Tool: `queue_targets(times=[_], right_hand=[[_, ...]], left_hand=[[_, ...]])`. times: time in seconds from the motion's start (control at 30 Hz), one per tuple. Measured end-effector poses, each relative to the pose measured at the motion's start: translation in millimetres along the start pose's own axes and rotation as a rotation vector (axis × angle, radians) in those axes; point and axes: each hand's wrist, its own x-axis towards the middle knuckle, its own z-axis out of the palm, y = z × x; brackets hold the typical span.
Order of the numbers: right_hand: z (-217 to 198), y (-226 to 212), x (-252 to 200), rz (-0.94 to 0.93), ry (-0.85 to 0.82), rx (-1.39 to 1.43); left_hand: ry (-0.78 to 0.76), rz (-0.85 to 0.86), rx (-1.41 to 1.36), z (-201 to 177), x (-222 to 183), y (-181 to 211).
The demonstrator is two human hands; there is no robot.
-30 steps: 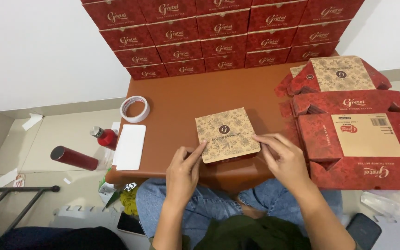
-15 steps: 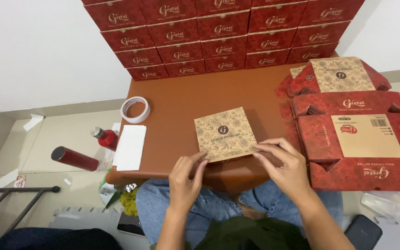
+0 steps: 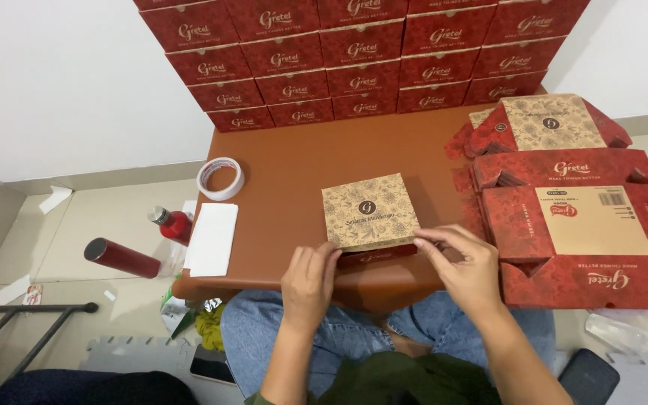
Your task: Folding flat cardboard sheets into boxes and stacking them.
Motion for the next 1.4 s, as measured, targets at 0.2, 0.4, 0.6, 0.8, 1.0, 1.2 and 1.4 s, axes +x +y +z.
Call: queue_targets(times=[0.2, 0.4, 0.6, 0.8, 1.0, 1.2, 1.4], right_hand=[[0.9, 18.0, 1.3, -0.025, 0.0, 0.039], [18.8, 51.9, -7.9, -0.199, 0.075, -0.064], [23.5, 69.8, -5.5, -0.392, 0.131, -0.12], [13.6, 59.6, -2.7, -0.443, 0.082, -0.159], [5.5, 47.0, -1.2, -0.401, 0.019, -0.179], [-5.7, 8.3, -2.3, -0.15, -0.112, -0.142], [-8.0, 23.5, -7.3, -0.098, -0.173, -0.187]], left_hand=[[-0.026, 0.023, 0.016, -9.2, 9.8, 7.7], [-0.026, 0.006, 0.038, -1.4, 4.7, 5.6], [0.024, -0.002, 0.037, 8.3, -8.3, -2.4], [0.075, -0.055, -0.002, 3.6, -11.9, 1.2], [0.096, -0.087, -0.062, 2.6, -10.5, 0.5], [0.019, -0.188, -0.154, -18.1, -1.2, 17.6], [-0.013, -0.347, -0.266, 1.5, -29.3, 2.9]])
